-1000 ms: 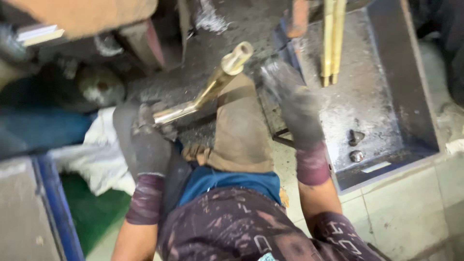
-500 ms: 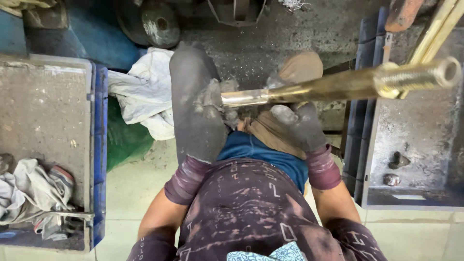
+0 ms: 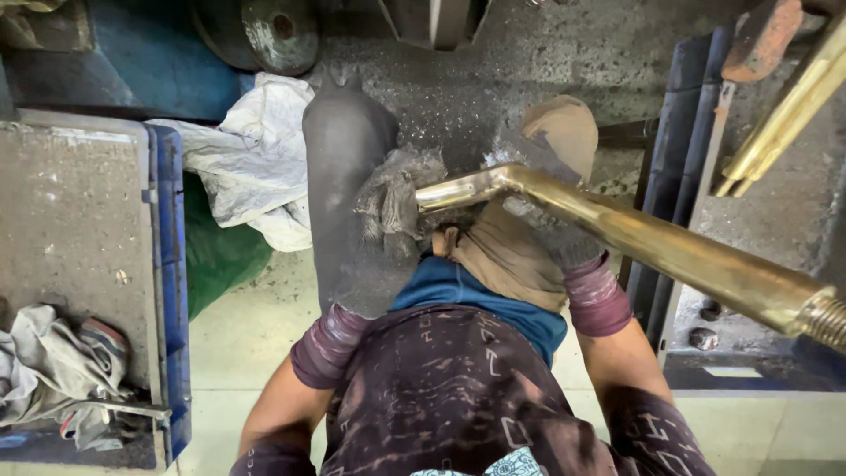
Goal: The person sits on the floor and uses a bench grinder to smooth and shape a brass-colored metal part. They hold the part with gloved hands, repeatedly pressing it against the spinning wheel and rotating it to work different surfaces.
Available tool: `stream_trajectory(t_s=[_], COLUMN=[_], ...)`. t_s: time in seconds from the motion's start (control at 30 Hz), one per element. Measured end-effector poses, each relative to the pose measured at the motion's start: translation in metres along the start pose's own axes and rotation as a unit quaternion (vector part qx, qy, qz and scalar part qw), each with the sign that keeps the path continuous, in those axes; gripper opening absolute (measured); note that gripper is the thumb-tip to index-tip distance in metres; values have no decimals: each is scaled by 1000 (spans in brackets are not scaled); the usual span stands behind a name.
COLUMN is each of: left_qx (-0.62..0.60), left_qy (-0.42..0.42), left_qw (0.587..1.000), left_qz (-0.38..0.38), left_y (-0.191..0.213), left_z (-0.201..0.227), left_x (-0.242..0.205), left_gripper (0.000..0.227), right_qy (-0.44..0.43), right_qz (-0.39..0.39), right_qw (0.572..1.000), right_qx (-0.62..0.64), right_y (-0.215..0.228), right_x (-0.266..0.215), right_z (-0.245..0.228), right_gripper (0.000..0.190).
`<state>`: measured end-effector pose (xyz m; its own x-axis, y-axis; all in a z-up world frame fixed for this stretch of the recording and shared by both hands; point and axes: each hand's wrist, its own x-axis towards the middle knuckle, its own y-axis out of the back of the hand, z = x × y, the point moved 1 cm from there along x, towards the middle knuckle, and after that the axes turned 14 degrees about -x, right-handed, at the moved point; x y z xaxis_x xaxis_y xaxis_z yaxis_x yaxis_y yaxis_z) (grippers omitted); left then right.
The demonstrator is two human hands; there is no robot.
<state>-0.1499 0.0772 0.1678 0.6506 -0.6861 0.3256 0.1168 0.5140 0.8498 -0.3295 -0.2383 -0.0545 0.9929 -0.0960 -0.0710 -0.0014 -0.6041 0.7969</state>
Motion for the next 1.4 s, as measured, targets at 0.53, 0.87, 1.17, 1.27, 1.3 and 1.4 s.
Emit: stream_trajectory(t_s=[0.53,0.87,1.17,1.27,1.3,1.4], left_qx=[-391,-230,-114,26,20,-189], left_qy=[321,259,208,125,132,242], left_qw=[861,936,969,992,991,948], left_qz=[45,64,73,12,14,88], left_y=[-42,-84,-122,-125,-126,-128], left_z=[-75,-89,-97,-98,-98,-97], left_x=[105,76,69,77,81,95], left_gripper=[46,45,51,48,47,47], right_qy=[-170,-229,-280,-319,-335,-362], right_qz=[85,87,78,63,51,48], right_qw=[904,896,954,939,939,931], right_qx=[383,370,-68,113,62,30], right_y=[38,33,93,93,93,84], right_x=[189,222,243,249,248,246], right_z=[-124,-135,-177,-179,-178,-168], right_gripper=[31,29,47,49,49,48])
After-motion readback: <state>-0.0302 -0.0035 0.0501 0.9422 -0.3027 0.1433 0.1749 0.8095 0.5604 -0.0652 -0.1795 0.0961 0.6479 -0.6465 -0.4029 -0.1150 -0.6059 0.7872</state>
